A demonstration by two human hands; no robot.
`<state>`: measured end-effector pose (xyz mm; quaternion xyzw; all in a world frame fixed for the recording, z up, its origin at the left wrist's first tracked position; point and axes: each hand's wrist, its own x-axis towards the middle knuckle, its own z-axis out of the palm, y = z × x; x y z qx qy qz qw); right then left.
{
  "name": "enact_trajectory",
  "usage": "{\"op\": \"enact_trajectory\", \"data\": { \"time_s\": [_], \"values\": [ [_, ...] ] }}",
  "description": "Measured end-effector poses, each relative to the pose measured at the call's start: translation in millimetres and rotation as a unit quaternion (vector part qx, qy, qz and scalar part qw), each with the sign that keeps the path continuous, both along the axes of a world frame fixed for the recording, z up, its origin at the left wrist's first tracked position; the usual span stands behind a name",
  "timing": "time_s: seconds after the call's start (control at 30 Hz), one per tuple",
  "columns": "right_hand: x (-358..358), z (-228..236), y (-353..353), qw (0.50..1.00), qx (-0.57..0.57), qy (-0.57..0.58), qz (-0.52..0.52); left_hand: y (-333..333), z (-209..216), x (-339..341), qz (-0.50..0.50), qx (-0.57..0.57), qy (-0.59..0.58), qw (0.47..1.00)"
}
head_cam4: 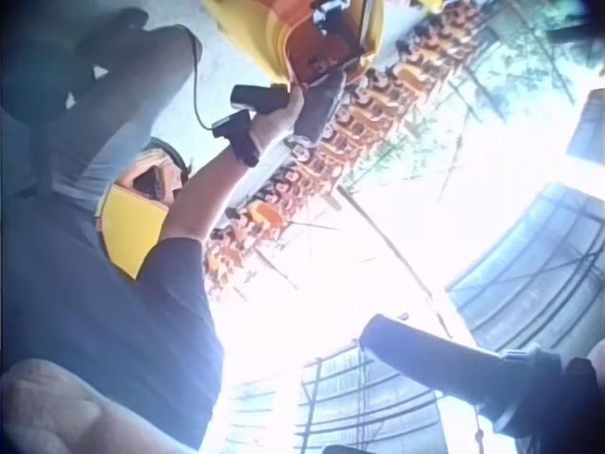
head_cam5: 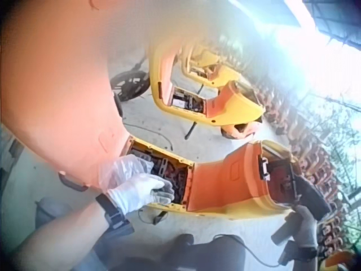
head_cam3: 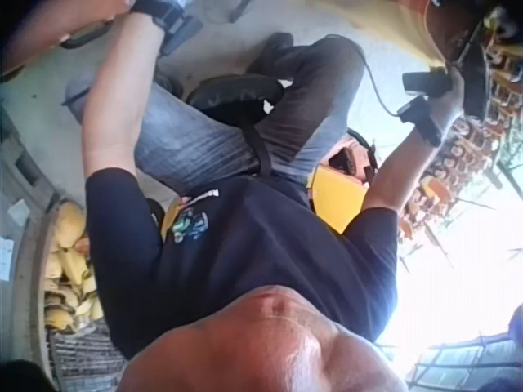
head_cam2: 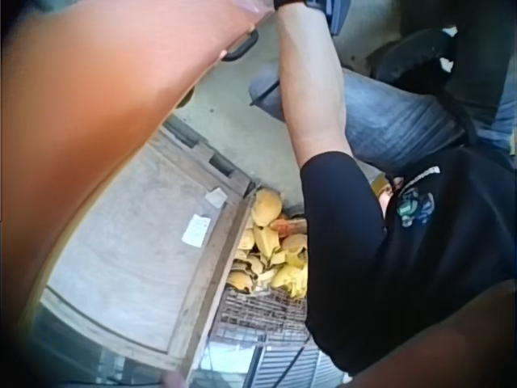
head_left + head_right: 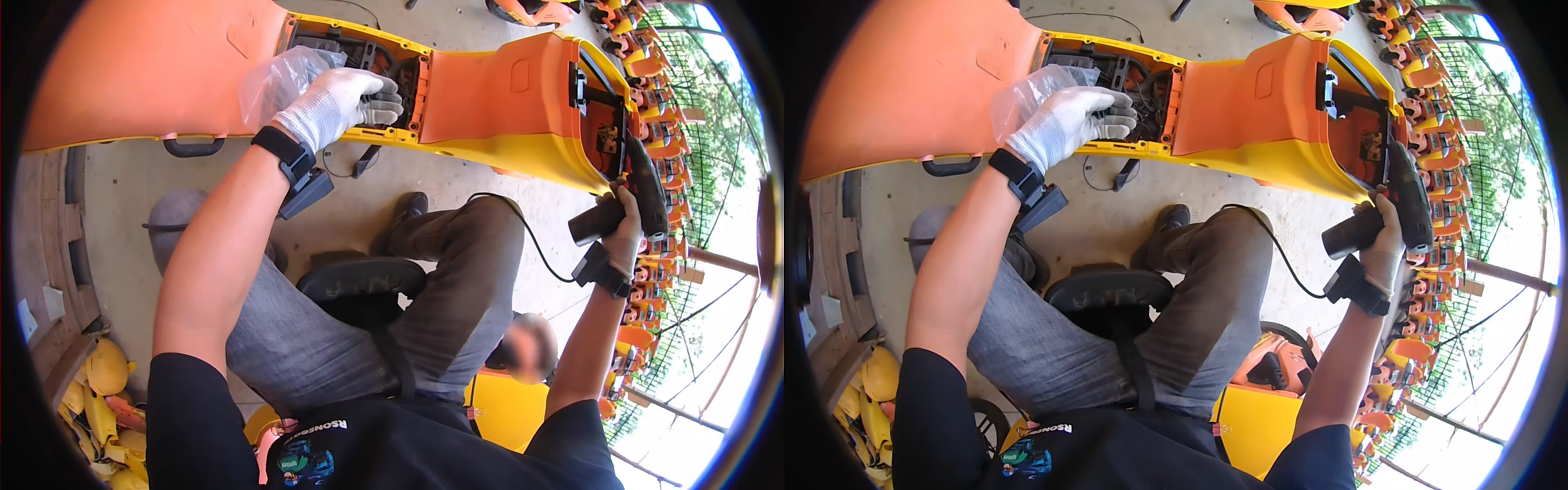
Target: The person uses a corded power drill to fasten screws into the frame of a yellow and orange scooter. They work on the underside and side panels, securing components while kneeling and standing in a workshop filled with similar scooters.
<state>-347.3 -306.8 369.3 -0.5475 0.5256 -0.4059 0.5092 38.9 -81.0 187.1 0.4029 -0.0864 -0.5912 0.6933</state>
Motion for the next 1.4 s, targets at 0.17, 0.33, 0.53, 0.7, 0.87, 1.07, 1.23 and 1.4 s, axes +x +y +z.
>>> {"op": "enact_trajectory", "data": {
  "time_s": [0.17, 0.33, 0.53, 0.7, 0.87, 1.07, 1.23, 1.4],
  "values": [
    [3, -4, -4, 0.997, -0.041, 0.053, -0.038, 3, 8, 1, -0.027, 0.011, -0.015, 0.999],
    [-4, 2, -22, 0.99, -0.112, 0.083, 0.033, 5, 2, -3, -0.064, 0.018, -0.074, 0.995],
    [-15, -11, -31, 0.981, -0.133, 0.092, 0.108, 4, 5, -8, -0.078, 0.059, -0.11, 0.989],
    [-15, -28, -28, 0.985, -0.137, 0.036, 0.098, 6, 5, -9, -0.103, 0.111, -0.155, 0.976],
    [-20, -25, -33, 0.978, -0.163, 0.066, 0.112, 3, 5, -10, -0.117, 0.142, -0.198, 0.963],
    [-14, -29, -29, 0.98, -0.159, 0.071, 0.101, 14, 2, -8, -0.086, 0.162, -0.21, 0.96],
    [-27, -33, -50, 0.984, -0.123, 0.068, 0.112, 7, -8, -4, -0.049, 0.121, -0.155, 0.979],
    [-24, -29, -53, 0.988, -0.08, 0.074, 0.113, 10, -19, 4, -0.063, 0.056, -0.133, 0.988]
  ]
}}
